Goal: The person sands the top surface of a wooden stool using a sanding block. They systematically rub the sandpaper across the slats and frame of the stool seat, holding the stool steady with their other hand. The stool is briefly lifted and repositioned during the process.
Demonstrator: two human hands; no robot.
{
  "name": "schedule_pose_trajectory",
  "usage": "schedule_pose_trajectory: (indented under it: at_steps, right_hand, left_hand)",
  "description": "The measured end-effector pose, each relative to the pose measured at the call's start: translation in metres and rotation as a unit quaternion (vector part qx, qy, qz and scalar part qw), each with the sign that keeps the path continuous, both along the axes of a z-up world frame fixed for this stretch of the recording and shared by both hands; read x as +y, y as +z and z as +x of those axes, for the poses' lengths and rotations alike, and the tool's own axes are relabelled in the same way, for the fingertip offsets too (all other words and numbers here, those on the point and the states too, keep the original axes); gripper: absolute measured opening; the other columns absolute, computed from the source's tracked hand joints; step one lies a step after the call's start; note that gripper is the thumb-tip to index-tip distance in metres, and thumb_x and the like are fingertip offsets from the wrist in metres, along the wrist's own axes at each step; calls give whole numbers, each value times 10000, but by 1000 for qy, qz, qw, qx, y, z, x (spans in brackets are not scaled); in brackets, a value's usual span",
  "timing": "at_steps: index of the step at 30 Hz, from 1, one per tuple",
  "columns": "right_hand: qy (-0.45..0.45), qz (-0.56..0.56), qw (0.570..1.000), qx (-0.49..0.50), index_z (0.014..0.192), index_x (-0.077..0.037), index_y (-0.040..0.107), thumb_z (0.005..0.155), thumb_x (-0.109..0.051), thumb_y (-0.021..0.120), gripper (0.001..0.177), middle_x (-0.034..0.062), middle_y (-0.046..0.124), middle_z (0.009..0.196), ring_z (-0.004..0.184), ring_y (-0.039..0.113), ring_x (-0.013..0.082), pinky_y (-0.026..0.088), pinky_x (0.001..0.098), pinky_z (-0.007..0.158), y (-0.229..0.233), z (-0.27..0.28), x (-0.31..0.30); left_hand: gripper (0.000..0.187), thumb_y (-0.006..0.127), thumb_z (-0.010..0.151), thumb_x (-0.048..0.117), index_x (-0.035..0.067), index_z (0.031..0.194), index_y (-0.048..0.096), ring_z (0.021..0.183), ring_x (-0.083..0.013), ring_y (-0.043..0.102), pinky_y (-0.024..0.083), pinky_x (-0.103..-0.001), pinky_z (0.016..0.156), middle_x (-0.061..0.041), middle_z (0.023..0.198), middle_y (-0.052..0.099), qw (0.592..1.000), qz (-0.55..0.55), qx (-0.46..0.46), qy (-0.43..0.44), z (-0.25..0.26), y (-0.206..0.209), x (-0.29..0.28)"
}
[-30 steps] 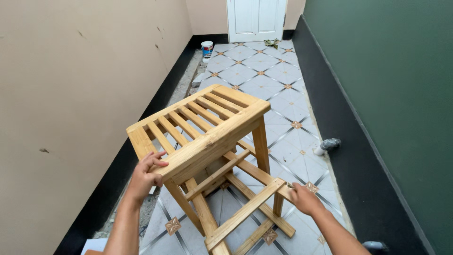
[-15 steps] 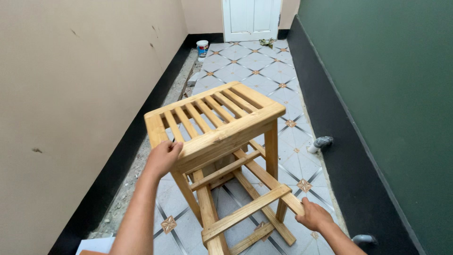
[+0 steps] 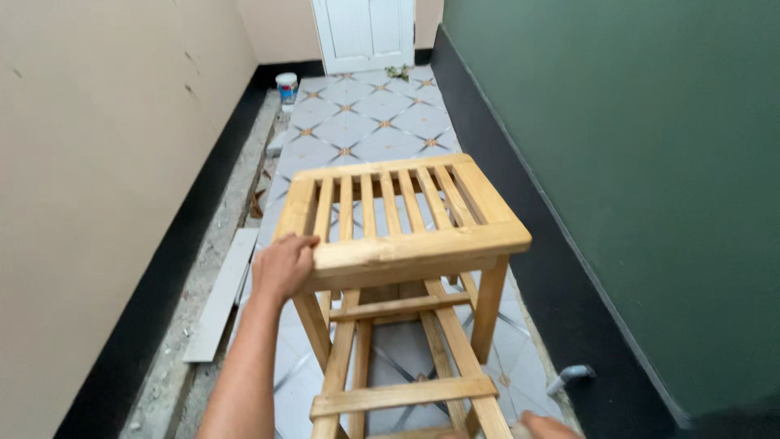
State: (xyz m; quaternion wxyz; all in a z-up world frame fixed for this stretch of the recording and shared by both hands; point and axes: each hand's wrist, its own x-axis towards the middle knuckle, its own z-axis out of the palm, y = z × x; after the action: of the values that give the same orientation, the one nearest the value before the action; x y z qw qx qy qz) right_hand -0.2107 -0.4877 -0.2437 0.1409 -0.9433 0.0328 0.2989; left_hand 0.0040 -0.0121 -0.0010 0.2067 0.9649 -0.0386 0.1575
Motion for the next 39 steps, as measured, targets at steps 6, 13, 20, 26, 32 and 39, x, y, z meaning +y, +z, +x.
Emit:
schedule_pose_trajectory:
  at_steps: [6,13,20,26,32,39]
  right_hand:
    - [-266,278,905,-180,1215,-3,702,908,-269,738,408,196,826,1009,825,794,302,647,461,737,158,90,-92]
    - [-292,482,782,-264,1330,14,588,1008,-239,567,410,159,706,1220,1038,705,233,568,398,888,250,232,-15]
    - [-210,337,865,-306,1252,67,593,1006,-290,596,433,190,727,1147,1028,704,232,550,373,889,211,211,-7]
    - [-283,443,805,-273,1207,-37,582,982,-263,587,319,97,701,1072,965,649,159,541,343,836,161,55,5]
    - [-298,460,793,-265,1114,-14,596,1002,-256,598,266,105,699,999,904,635,148,526,316,793,96,-8,6]
    - [-308,480,780,-258,1094,-21,571,1015,-285,585,276,111,676,979,871,618,151,522,318,774,59,-1,1]
  left_hand:
    - [640,561,870,343,14,1417,524,1231,-449,548,436,-481,978,-289,1400,553,992,-93,-80,-20,23,-9,20]
    - [781,553,873,603,90,1460,501,1211,-425,627,499,-525,1009,-261,1291,647,967,-42,167,186,19,10,-5]
    - [775,496,906,576,169,1556,382,1185,-488,628,495,-558,1006,-309,1331,603,967,-61,161,188,-43,14,-9]
    - [967,609,846,526,-45,1526,225,1224,-510,566,461,-564,1008,-346,1432,486,953,-171,140,208,-162,-38,-3]
    - [846,676,826,622,-75,1273,501,1122,-454,678,548,-490,937,-328,1160,688,938,-165,201,231,-229,-79,2]
    - [703,730,820,514,-62,1174,539,1040,-430,712,547,-483,897,-304,1084,715,932,-253,125,229,-222,-108,2]
